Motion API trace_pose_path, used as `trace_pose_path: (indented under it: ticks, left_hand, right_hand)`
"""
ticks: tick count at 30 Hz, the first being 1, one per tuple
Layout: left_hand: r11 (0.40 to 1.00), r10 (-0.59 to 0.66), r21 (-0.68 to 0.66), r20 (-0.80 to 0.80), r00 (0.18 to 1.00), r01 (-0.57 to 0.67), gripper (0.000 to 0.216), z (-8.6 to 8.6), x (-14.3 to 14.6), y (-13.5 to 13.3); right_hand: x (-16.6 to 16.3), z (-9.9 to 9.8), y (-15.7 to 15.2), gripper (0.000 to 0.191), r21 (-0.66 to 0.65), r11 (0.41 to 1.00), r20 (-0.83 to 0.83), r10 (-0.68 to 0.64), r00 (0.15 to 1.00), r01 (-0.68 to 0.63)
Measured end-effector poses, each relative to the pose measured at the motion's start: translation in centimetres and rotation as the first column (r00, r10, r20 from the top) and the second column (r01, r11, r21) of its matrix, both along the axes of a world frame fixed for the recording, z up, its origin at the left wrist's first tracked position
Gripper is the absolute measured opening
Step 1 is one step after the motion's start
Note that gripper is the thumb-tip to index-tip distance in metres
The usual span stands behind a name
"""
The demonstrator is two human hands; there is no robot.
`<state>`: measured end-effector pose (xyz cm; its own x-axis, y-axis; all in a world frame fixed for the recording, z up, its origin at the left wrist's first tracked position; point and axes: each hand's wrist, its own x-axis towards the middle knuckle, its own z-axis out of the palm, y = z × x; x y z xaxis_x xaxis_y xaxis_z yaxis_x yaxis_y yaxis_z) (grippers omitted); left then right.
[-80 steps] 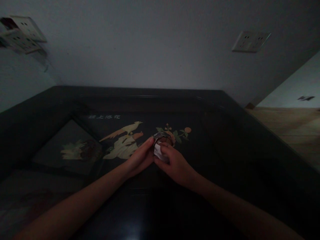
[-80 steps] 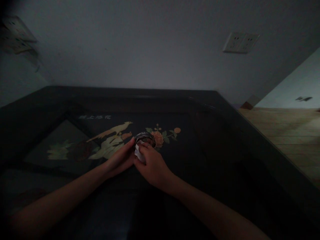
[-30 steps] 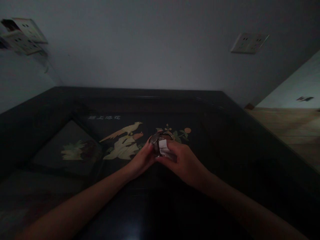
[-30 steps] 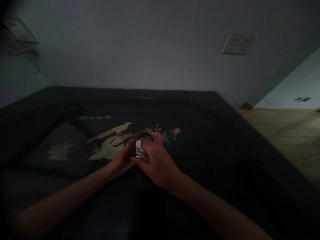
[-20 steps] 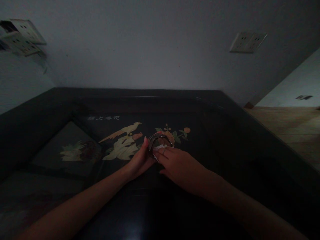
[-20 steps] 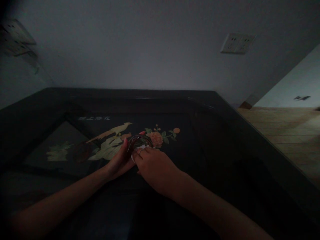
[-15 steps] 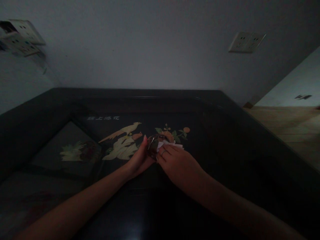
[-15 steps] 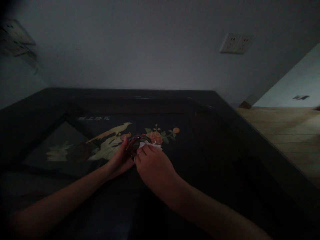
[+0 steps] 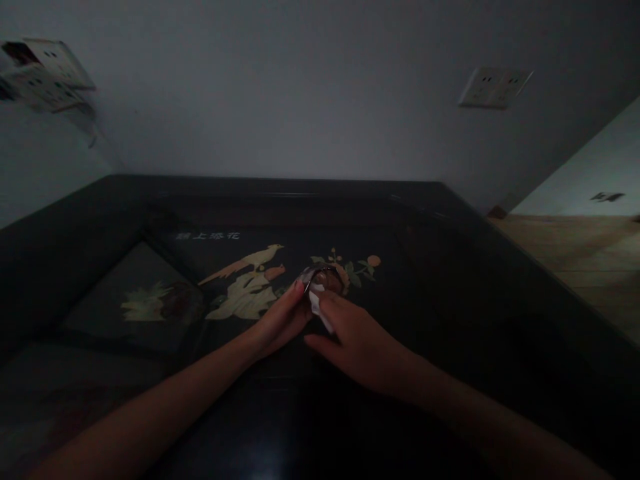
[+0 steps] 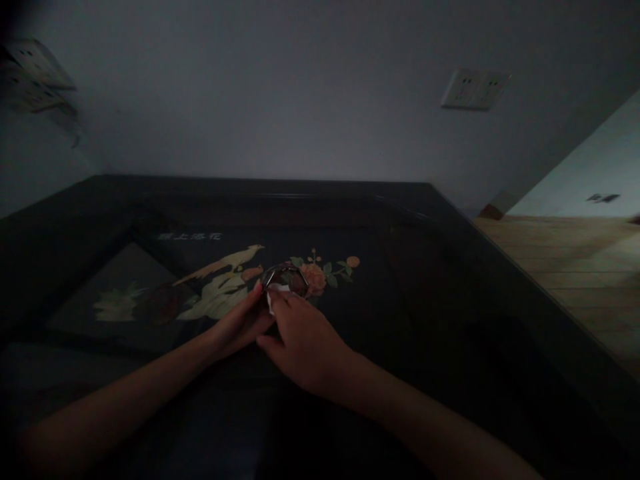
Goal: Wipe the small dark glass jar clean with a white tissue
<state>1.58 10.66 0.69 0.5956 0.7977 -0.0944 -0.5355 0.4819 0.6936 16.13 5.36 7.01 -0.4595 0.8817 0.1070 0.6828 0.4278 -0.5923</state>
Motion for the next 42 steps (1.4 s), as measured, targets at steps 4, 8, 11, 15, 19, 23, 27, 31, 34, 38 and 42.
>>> trace_pose_path:
  ticks: [4,8,11,15,19,23,27,31,34,38,42]
  left_hand:
    - [0.998,0.044,-0.037,-0.018,0.999,-0.044,0.041,0.4,0.0,-0.2]
    - [0.998,0.037,-0.054,-0.011,0.999,-0.038,0.039,0.6,0.1,-0.1]
    - [0.998,0.013,-0.064,0.001,1.000,-0.013,0.041,0.5,0.1,0.1]
    - [0.995,-0.017,-0.096,0.033,0.999,0.020,0.042,0.1,0.2,0.3]
    - [0.995,0.012,-0.104,0.039,0.999,-0.008,0.039,-0.2,0.3,0.4]
    - [0.996,-0.027,-0.082,0.012,1.000,0.028,0.040,-0.2,0.3,0.3]
    - [0.996,-0.020,-0.081,0.005,1.000,0.020,0.042,0.1,0.2,0.2]
    - [0.995,0.000,-0.096,-0.028,1.000,-0.003,0.043,0.4,0.0,0.1]
    - [0.995,0.016,-0.096,-0.056,0.998,-0.021,0.041,0.7,0.0,-0.1]
    - [0.993,0.032,-0.108,-0.058,0.998,-0.038,0.042,0.8,0.1,-0.1]
    - [0.995,0.026,-0.092,-0.043,0.999,-0.029,0.044,0.4,0.0,-0.1]
  right_hand:
    - [-0.5,-0.4,-0.1,0.045,-0.122,0.992,-0.234,-0.071,0.970,0.043]
    - [-0.6,-0.7,-0.1,0.056,-0.011,1.000,-0.053,0.009,0.999,-0.009]
    - [-0.3,-0.6,0.0,0.058,0.070,0.995,0.169,0.061,0.984,-0.074]
    - [0.1,0.0,0.3,0.050,0.171,0.968,0.387,0.103,0.916,-0.182]
    - [0.3,0.8,0.4,0.035,0.226,0.944,0.513,0.093,0.853,-0.239]
    - [0.3,1.0,0.4,0.026,0.191,0.949,0.548,0.109,0.829,-0.251]
    - [-0.3,0.3,0.0,0.034,0.165,0.975,0.438,0.064,0.897,-0.150]
    - [-0.7,-0.5,-0.1,0.051,0.018,0.999,0.040,-0.032,0.999,0.032]
    - [-0.8,-0.5,0.1,0.046,-0.188,0.980,-0.310,-0.125,0.942,0.068]
    - [-0.9,-0.6,0.1,0.045,-0.231,0.969,-0.359,-0.164,0.919,0.082]
    - [-1.0,-0.6,-0.1,0.051,-0.080,0.996,-0.102,-0.051,0.993,0.043]
